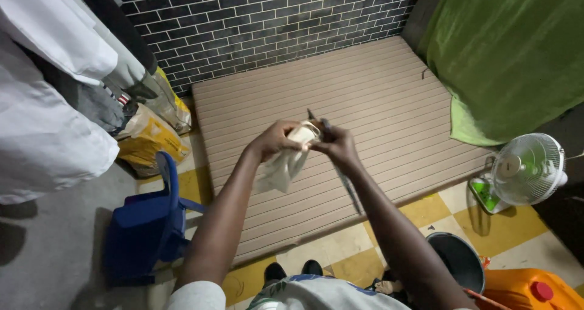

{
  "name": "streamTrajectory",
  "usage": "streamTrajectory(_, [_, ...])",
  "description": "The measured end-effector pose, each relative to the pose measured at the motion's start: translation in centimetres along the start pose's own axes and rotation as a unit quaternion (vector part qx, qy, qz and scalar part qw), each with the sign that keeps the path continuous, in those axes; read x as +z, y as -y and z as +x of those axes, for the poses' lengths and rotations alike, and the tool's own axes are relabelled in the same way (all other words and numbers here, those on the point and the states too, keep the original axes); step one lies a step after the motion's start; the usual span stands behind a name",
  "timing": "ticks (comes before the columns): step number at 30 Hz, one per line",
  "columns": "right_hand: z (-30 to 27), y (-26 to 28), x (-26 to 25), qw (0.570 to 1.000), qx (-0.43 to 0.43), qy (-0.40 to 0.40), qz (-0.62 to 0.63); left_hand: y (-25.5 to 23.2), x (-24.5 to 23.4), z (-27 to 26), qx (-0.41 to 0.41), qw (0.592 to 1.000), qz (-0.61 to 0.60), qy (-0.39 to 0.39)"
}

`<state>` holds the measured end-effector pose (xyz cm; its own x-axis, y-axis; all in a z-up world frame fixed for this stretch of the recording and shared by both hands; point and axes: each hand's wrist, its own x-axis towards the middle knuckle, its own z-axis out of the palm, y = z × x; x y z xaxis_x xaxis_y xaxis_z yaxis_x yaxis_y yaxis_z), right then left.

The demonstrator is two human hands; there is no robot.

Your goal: The person hangs a black garment and a white tank top on hangers, places them on a wall-mounted rack, moves a blue plastic chair, folds a mattress against a tiled wall, and sweeps the floor with a broom.

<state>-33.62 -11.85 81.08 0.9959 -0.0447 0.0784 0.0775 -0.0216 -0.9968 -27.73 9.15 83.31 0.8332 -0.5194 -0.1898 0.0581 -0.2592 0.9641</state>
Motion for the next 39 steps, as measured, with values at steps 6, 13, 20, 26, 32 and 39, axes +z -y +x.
streamTrajectory(6, [-0.2, -0.9, 1.1, 0.998, -0.022, -0.024, -0.046, 0.5, -0.9, 0.3, 0.04, 0.996, 0.026, 0.073])
streamTrajectory(13, [0.0, -0.1, 0.2, 0.998, 0.018, -0.058, 0.017, 0.8, -2.1, -1.1, -0.054, 0.989, 0.133, -0.03])
streamTrajectory(20, [-0.1, -0.5, -1.1, 0.995, -0.041, -0.087, 0.011, 2.2, -3.0, -0.3, -0.054, 0.963, 0.236, -0.12])
streamTrajectory(26, [0.4, -1.4, -2.7, 0.992, -0.027, -0.12, 0.015, 2.3, -3.9, 0.1, -0.092, 0.98, 0.105, -0.139])
streamTrajectory(32, [0.5, -1.8, -3.6, 0.985, -0.027, -0.158, 0.07, -0.2, -4.8, -1.2, -0.056, 0.985, -0.04, -0.161])
streamTrajectory(39, [0.5, -2.9, -3.6, 0.977, -0.04, -0.179, 0.108, -2.4, -5.4, -1.8, 0.129, 0.926, -0.353, -0.029])
